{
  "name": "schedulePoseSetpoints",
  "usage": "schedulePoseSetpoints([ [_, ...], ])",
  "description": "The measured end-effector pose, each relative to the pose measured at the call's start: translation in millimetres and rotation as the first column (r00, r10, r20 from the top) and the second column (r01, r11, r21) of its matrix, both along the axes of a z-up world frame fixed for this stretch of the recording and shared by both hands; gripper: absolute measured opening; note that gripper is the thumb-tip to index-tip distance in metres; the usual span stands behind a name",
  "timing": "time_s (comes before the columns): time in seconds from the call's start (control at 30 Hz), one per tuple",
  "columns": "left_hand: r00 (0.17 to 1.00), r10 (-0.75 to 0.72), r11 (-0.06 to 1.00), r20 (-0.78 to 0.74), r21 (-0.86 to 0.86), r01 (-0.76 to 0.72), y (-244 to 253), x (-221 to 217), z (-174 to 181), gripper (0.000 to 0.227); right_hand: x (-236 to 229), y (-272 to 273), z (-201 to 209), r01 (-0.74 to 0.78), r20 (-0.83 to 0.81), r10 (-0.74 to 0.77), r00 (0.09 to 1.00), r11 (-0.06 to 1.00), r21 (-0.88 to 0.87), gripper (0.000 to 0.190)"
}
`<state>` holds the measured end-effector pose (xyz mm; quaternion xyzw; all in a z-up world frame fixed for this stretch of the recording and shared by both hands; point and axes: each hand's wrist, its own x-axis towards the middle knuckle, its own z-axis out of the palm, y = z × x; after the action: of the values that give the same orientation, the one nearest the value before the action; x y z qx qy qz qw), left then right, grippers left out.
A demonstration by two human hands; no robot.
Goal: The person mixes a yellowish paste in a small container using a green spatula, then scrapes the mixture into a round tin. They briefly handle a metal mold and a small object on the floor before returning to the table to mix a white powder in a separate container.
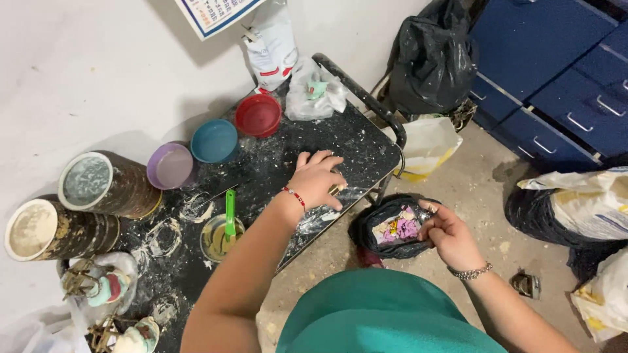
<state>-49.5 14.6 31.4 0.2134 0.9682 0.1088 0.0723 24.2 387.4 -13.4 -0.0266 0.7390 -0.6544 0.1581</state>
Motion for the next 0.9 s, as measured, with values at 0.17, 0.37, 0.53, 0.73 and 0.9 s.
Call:
schedulePoseSetpoints([
  [0.17,0.984,-0.18,0.984,-0.014,-0.007,0.18,-21,24,32,0.044,-4,-3,1,-0.004,-0.006,0.004,1.0,1.0,0.012,0.075],
  [0.37,0.989,-0.144,0.989,0.021,0.04,0.143,-53,67,52,0.041,-3,-25,13,-0.08,0.017,0.08,0.997,0.997,0.01,0.076],
  [0.53,0.97,0.04,0.998,-0.239,0.06,-0.026,-110,129,30,0.063,-11,-39,10,-0.206,-0.059,0.208,0.976,0.978,0.035,0.078],
  [0.73,0.837,0.513,0.856,-0.189,0.189,-0.482,-152,239,42,0.049,-3,-73,45,-0.229,0.058,0.224,0.973,0.966,0.12,0.069],
  [0.9,0.741,0.581,0.785,-0.336,-0.008,-0.619,-154,272,2,0.048,-3,-80,19,-0.304,0.0,0.306,0.952,0.946,0.111,0.077],
])
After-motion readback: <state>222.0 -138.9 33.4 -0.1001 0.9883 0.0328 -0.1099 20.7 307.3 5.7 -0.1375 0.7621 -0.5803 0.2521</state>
